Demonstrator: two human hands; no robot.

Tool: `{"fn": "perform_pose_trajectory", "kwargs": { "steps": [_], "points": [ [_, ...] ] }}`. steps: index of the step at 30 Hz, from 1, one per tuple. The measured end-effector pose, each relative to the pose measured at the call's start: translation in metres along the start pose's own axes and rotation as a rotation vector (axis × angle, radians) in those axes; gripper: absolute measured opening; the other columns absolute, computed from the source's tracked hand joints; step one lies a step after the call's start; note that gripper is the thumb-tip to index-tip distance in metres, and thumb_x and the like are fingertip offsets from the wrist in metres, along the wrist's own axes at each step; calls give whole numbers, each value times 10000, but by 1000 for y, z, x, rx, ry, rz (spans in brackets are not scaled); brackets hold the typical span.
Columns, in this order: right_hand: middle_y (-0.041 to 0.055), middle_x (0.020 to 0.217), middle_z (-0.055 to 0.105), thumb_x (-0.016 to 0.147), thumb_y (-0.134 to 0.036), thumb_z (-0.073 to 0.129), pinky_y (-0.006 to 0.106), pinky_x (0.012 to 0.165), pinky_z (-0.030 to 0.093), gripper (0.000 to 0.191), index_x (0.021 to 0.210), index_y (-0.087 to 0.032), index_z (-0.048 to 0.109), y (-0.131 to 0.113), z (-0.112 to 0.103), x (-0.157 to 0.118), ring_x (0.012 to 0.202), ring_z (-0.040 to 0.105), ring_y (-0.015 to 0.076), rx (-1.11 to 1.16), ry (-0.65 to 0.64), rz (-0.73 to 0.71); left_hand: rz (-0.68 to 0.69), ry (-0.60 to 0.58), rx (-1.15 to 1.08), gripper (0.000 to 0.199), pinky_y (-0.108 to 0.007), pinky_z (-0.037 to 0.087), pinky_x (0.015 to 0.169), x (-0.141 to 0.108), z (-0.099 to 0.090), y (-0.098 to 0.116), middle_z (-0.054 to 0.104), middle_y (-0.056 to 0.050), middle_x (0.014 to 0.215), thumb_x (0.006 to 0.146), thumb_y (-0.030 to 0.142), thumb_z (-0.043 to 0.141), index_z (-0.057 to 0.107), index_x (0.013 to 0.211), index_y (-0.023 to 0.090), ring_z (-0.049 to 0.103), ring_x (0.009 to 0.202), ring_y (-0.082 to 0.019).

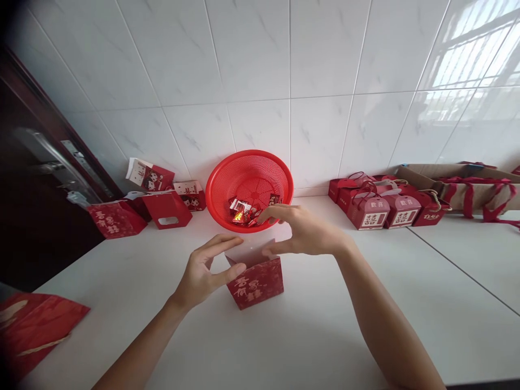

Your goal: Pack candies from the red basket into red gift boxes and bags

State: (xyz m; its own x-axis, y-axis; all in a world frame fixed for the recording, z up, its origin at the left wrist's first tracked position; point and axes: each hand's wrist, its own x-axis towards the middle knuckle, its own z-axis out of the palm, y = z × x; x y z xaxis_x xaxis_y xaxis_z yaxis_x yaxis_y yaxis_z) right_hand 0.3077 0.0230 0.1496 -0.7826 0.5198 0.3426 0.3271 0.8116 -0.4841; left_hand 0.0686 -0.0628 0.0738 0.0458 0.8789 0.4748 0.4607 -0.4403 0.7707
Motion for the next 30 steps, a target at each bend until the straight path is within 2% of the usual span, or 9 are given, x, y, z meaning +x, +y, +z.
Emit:
{"fn": "perform_pose_trajectory", "kwargs": {
  "steps": [3, 6, 10, 15, 18, 22, 25, 28, 30],
  "points": [
    [103, 1283, 649, 712, -504, 807, 400, 875, 532, 777, 1394, -260, 524, 5, 0, -3, 1125, 623, 291, 7, -63, 45, 147, 66, 93, 389, -393, 576, 910, -1, -1, -2, 703, -85, 1125, 774, 305, 776, 736, 1155, 241, 669, 1024, -245],
    [105, 1299, 642, 693, -473, 824, 395, 849, 540, 898, 1478, -293, 425, 10, 7, 0, 1168, 607, 311, 2, -165, 105, 264, 90, 154, 353, -372, 592, 856, -1, -1, -6, 717, -73, 1089, 805, 261, 739, 734, 1158, 259, 680, 969, -225],
    [74, 1193, 691, 767, -316, 772, 343, 785, 547, 698, 1414, -307, 512, 16, 22, 10, 1050, 653, 259, 19, -208, 52, 276, 86, 161, 385, -360, 589, 862, -1, -3, -12, 715, -70, 1095, 810, 255, 737, 715, 1194, 271, 675, 987, -221],
    [51, 975, 727, 843, -141, 651, 296, 734, 536, 405, 1235, -240, 660, 18, 31, 20, 845, 668, 186, 33, -76, -26, 141, 145, 29, 335, -351, 586, 873, 0, -5, -20, 702, -82, 1110, 820, 274, 708, 736, 1151, 234, 675, 1030, -233],
    [34, 855, 718, 866, -144, 634, 285, 701, 530, 283, 1137, -200, 693, 19, 33, 22, 767, 659, 170, 84, -70, -28, 41, 178, -74, 294, -322, 576, 879, 2, -5, -25, 712, -80, 1122, 829, 310, 702, 748, 1103, 213, 676, 1044, -227],
    [30, 807, 709, 861, -137, 630, 265, 640, 512, 168, 1009, -181, 696, 22, 38, 23, 720, 654, 163, 76, -105, 8, -78, 148, -125, 491, -336, 562, 912, 5, -3, -33, 705, -87, 1180, 831, 383, 703, 628, 1286, 215, 668, 1069, -224],
    [38, 822, 717, 877, -189, 635, 262, 634, 499, 89, 957, -181, 674, 27, 42, 24, 741, 663, 168, 70, -114, 40, -101, 142, -110, 367, -321, 580, 855, 6, -2, -37, 712, -73, 1113, 833, 405, 696, 670, 1137, 201, 681, 971, -201],
    [41, 806, 712, 933, -374, 594, 265, 629, 492, 214, 878, -176, 653, 28, 43, 24, 716, 645, 159, 140, -133, 19, -60, 127, -75, 217, -301, 589, 788, 6, -3, -39, 711, -66, 1022, 846, 391, 677, 683, 896, 180, 677, 878, -181],
    [33, 728, 680, 978, -453, 494, 260, 590, 468, 368, 779, -172, 625, 28, 43, 24, 635, 599, 140, 155, -125, 0, -1, 131, -31, 178, -295, 581, 791, 5, -2, -40, 708, -66, 1008, 853, 362, 671, 684, 863, 185, 671, 868, -175]
  ]
}}
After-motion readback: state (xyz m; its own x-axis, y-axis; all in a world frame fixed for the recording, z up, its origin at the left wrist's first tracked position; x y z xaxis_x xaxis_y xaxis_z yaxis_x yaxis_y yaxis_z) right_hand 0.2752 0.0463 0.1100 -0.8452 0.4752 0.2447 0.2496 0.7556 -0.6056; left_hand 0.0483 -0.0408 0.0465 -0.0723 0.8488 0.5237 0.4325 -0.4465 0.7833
